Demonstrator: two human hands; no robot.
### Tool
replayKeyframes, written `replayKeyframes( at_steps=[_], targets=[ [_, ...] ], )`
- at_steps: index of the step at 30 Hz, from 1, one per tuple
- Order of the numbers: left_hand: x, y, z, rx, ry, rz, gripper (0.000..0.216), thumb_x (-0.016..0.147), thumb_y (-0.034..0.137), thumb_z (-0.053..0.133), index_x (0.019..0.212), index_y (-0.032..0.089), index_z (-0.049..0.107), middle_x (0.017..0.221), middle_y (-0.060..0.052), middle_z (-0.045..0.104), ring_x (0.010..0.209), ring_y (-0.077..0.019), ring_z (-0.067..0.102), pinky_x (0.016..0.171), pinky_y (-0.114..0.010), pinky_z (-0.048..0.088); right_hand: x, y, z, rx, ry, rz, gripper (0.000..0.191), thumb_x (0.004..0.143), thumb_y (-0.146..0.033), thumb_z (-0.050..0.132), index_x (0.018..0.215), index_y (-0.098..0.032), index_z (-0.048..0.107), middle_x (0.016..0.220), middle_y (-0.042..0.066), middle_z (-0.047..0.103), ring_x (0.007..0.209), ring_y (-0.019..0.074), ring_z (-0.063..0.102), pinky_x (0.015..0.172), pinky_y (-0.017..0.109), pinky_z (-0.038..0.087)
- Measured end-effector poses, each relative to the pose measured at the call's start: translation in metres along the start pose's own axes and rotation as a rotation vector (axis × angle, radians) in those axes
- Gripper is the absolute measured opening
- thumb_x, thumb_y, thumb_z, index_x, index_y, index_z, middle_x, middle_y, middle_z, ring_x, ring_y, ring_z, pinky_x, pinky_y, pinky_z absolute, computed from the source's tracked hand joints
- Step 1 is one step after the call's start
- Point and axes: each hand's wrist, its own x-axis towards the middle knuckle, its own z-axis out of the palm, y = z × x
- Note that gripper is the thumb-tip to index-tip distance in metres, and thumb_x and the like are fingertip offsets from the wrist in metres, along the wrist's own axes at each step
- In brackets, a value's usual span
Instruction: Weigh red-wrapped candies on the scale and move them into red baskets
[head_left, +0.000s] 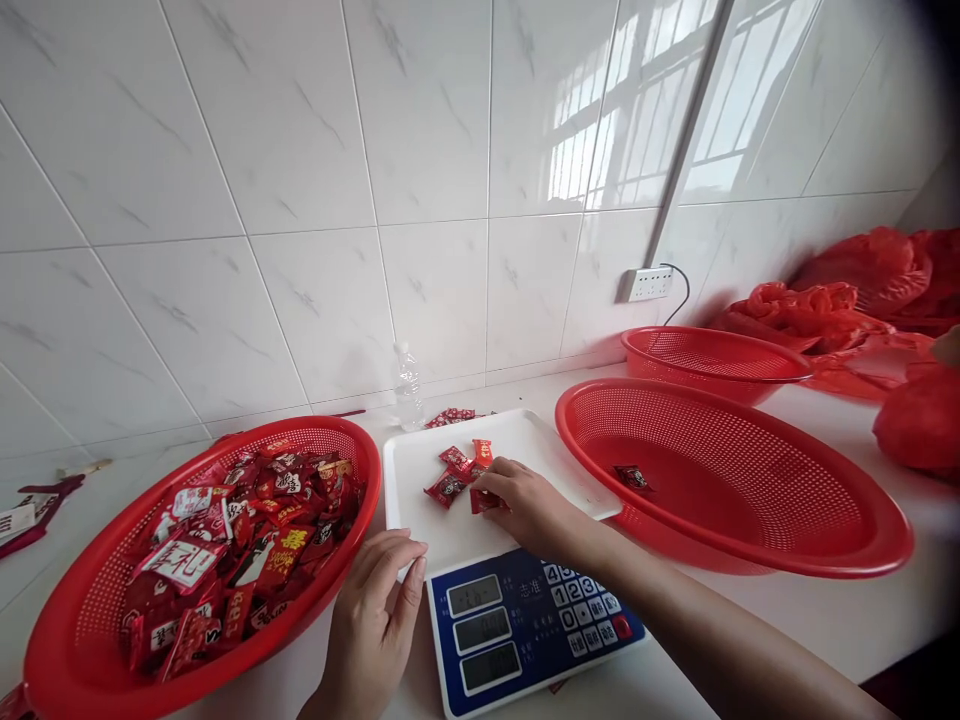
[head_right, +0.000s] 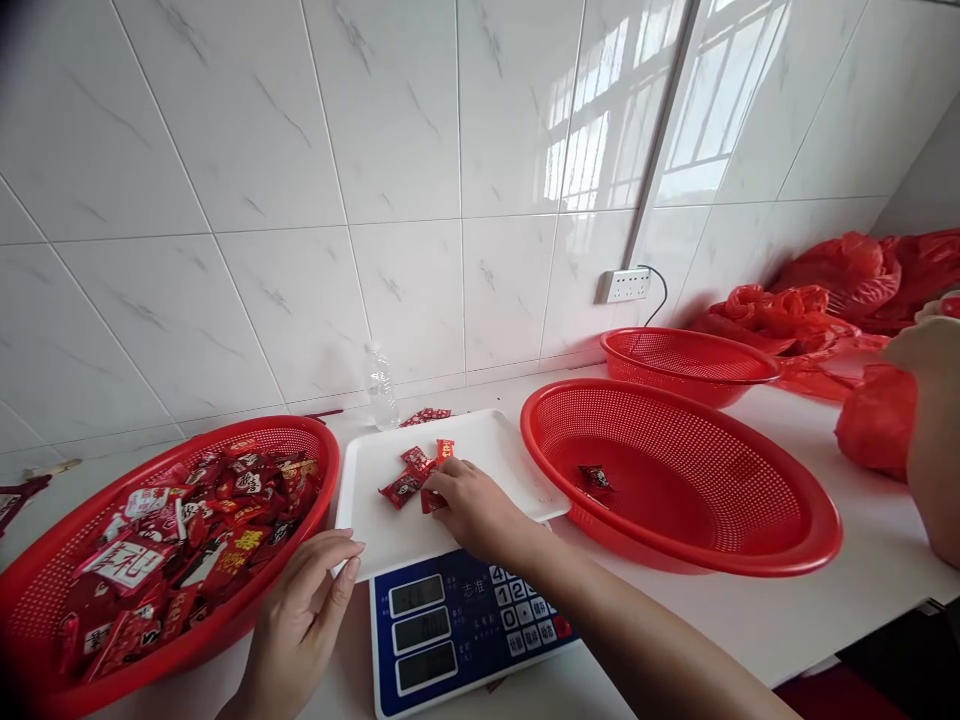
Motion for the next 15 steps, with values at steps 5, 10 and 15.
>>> replayKeyframes(
  at_steps=[5,10,15],
  targets=[
    [0.000,0.001,-0.001,-0.024,-0.007,0.013,0.013,0.091,0.019,0.050,0.096,0.021,0.061,0.091,-0.004,0.068,0.090,-0.0168,0.066,0.080,-0.027,0.056,-0.015,0.024,-0.030,-0.047,0.141,0.142,0.007,0.081,-0.020,0.057,0.084,-0.020,0.063,0.093,0.006,0.061,0.073,0.0136,0.060,0.066,0.026,0.050],
    [0.001,0.001,-0.002,-0.027,0.005,0.013,0.013,0.090,0.018,0.051,0.097,0.021,0.061,0.090,-0.004,0.069,0.091,-0.0171,0.066,0.081,-0.027,0.055,-0.040,0.073,-0.064,-0.269,0.286,0.383,0.014,0.081,-0.029,0.050,0.082,-0.020,0.061,0.085,0.008,0.064,0.071,0.0205,0.061,0.060,0.033,0.049],
    [0.000,0.000,-0.002,-0.021,0.002,0.005,0.013,0.090,0.018,0.051,0.096,0.021,0.062,0.091,-0.004,0.068,0.091,-0.0166,0.066,0.080,-0.026,0.056,-0.053,0.092,-0.072,-0.418,0.288,0.446,0.030,0.082,-0.034,0.049,0.099,-0.015,0.065,0.101,0.018,0.065,0.093,0.0360,0.059,0.073,0.052,0.047]
  ],
)
